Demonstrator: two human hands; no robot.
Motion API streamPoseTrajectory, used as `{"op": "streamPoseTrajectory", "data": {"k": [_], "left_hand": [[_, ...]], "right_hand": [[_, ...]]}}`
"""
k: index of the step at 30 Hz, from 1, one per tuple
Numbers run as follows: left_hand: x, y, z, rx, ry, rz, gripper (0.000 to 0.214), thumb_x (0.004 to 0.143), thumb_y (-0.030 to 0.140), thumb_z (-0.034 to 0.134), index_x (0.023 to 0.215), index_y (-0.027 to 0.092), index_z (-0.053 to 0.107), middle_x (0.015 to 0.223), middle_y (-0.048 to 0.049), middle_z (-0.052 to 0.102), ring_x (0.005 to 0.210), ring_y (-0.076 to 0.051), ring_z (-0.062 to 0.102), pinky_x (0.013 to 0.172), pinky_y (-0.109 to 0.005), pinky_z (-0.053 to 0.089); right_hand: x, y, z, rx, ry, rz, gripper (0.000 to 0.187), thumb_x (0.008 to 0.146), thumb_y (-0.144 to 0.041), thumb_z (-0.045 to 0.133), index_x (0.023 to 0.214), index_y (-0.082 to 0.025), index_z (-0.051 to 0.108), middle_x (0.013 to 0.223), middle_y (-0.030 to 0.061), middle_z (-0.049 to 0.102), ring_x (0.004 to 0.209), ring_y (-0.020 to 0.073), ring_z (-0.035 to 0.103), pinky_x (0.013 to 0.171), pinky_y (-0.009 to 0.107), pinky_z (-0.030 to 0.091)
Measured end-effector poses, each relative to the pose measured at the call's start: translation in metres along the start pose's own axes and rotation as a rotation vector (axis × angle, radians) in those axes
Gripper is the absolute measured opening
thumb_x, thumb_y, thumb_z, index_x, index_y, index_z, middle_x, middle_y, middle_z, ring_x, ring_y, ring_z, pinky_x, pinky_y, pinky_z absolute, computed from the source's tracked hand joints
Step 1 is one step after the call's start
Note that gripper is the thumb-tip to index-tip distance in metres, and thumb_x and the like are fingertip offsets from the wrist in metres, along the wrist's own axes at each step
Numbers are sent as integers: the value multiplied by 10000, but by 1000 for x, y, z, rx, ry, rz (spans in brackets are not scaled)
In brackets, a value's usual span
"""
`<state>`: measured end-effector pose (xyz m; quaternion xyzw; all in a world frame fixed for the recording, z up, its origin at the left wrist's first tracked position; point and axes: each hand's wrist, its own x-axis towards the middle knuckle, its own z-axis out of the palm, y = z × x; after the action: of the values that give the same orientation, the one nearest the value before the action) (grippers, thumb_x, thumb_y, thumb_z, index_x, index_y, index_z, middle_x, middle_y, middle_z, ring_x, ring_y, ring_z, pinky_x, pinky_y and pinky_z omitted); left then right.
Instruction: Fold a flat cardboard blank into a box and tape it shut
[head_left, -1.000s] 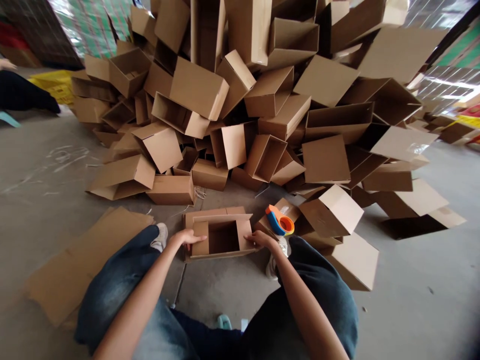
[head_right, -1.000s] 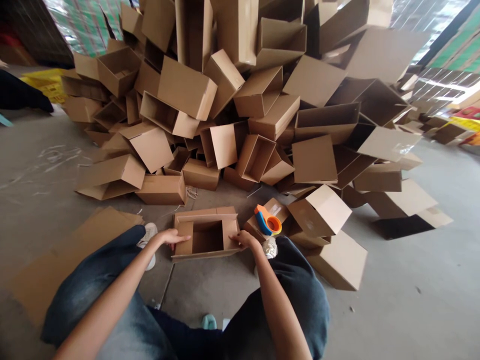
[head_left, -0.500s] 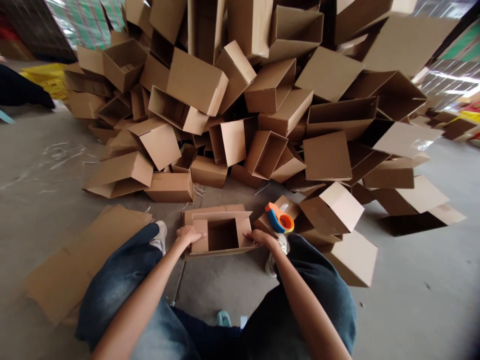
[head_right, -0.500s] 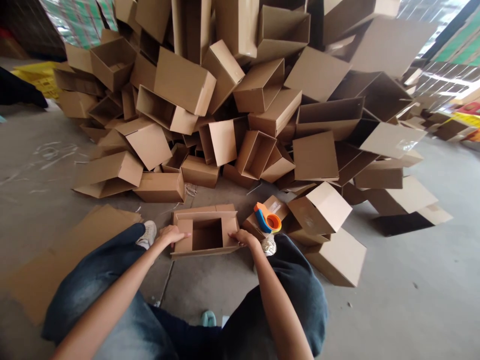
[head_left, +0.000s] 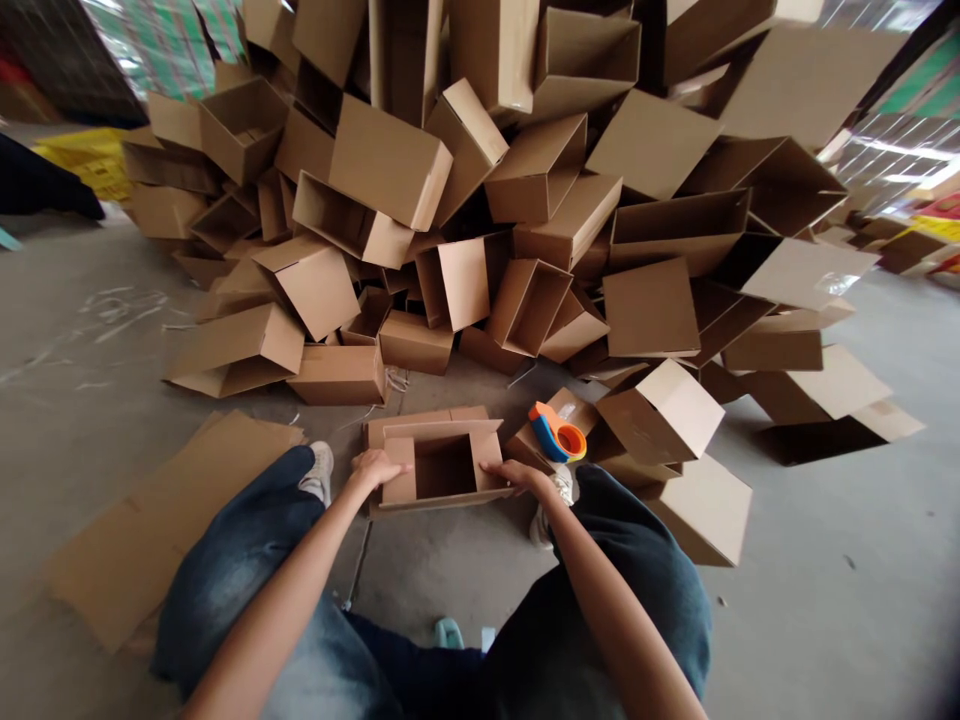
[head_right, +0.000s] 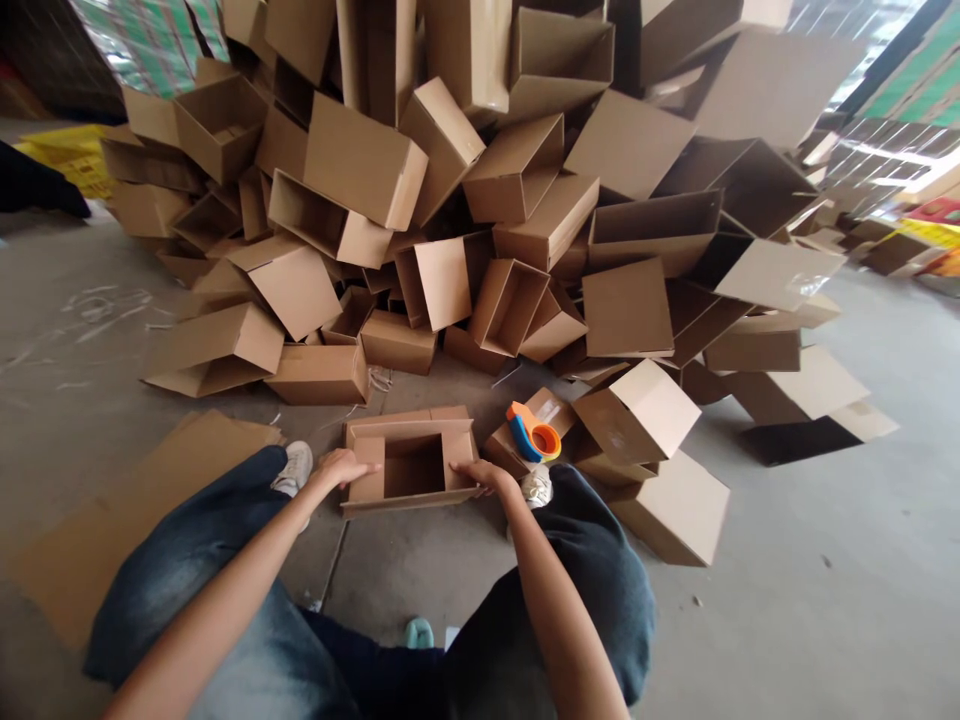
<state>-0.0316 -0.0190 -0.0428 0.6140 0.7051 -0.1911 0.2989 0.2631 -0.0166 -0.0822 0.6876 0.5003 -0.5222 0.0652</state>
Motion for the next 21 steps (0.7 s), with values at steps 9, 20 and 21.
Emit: {"op": "streamPoseTrajectory", "data": {"k": [9,20,21], "left_hand": [[4,0,10,0,89,-55,710,622,715,475,931,109,680,1015,-200,656,1038,-291,580,782,-298,454],[10,-12,9,-75,-24,49,736,655,744,387,897,115,683,900,-159,695,892,-248,644,706,-258,459],[9,-14,6,-94,-56,71,733,663,748,366,849,116,688,842,-146,704,842,-236,655,691,-252,457]], "right_hand": [[-5,-15,-1,-74,-69,74,752,778,-636,439,1178,-3,504,987,204,642,642,230,659,567,309,511],[-6,-14,2,-52,-84,32,636,822,-581,406,1173,-57,486,1073,195,613,669,225,670,601,316,518],[-7,-12,2,-43,-95,16,609,835,-565,394,1195,-79,469,1102,188,601,659,215,670,611,321,518]]}}
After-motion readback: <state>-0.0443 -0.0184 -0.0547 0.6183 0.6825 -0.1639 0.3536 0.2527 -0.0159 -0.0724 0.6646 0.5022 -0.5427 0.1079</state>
